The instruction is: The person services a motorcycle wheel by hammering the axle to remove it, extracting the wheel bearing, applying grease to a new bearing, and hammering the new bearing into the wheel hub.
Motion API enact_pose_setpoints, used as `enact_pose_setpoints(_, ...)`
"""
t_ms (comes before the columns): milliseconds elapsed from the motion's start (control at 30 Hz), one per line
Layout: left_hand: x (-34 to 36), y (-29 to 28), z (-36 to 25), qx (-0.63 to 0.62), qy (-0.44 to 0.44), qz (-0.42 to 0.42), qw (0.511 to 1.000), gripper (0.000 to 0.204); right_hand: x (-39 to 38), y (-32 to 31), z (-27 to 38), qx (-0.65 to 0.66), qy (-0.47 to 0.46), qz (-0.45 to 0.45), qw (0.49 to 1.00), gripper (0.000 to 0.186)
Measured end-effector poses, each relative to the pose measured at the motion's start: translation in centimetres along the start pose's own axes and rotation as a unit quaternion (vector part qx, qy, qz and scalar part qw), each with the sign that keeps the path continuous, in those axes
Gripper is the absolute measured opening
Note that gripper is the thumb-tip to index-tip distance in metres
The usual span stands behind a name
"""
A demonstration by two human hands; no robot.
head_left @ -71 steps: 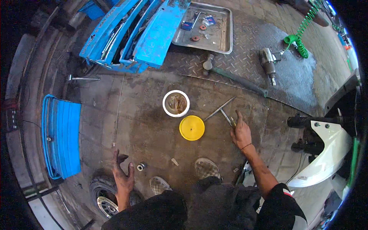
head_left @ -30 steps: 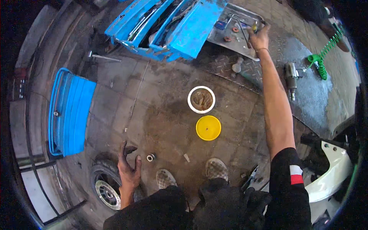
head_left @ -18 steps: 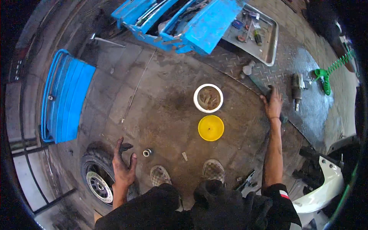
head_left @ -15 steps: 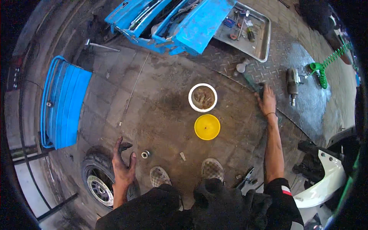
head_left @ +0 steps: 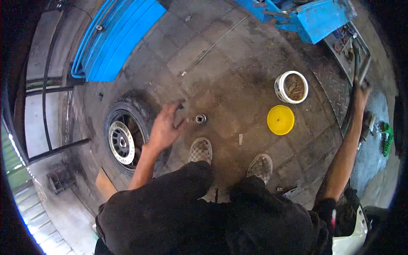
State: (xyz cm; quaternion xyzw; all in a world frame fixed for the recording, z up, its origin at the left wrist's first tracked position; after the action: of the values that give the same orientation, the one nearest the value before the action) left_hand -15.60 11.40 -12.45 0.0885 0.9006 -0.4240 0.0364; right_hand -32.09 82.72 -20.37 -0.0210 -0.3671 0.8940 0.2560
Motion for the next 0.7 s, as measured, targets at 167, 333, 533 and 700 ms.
enact_pose_setpoints(167, -1.6, 10.0, 2.1, 0.073, -0.05, 0.136, 0.987, 0.072, 9.6, 1.4, -0.3, -0.045, -0.035, 0.03, 0.998, 0.068)
enact_pose_setpoints(333, -1.8, 12.1, 4.4, 0.131, -0.004, 0.017, 0.991, 0.077, -5.0, 1.2, 9.6, -0.092, -0.117, -0.119, 0.982, 0.054)
enact_pose_setpoints(533, 0.6, 11.0, 4.1, -0.118, -0.16, 0.073, 0.977, 0.07, -27.5, 8.5, 23.8, 0.002, -0.194, 0.086, 0.977, 0.045)
enact_pose_setpoints(700, 2.2, 9.5, -6.6, -0.383, -0.053, 0.082, 0.919, 0.073, -36.3, 19.4, 26.1, 0.192, -0.121, 0.343, 0.912, 0.059)
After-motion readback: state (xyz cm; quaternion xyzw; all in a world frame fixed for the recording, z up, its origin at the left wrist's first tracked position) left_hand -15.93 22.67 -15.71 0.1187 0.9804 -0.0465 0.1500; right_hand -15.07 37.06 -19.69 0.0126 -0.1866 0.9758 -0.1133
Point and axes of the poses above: each hand's wrist, its own x-axis towards the middle knuckle, its own y-axis out of the palm, z = x × y, the point moved 10 cm from there along x, towards the middle knuckle, and after that the axes turned 11 degrees about -x, right-handed, at the moved point
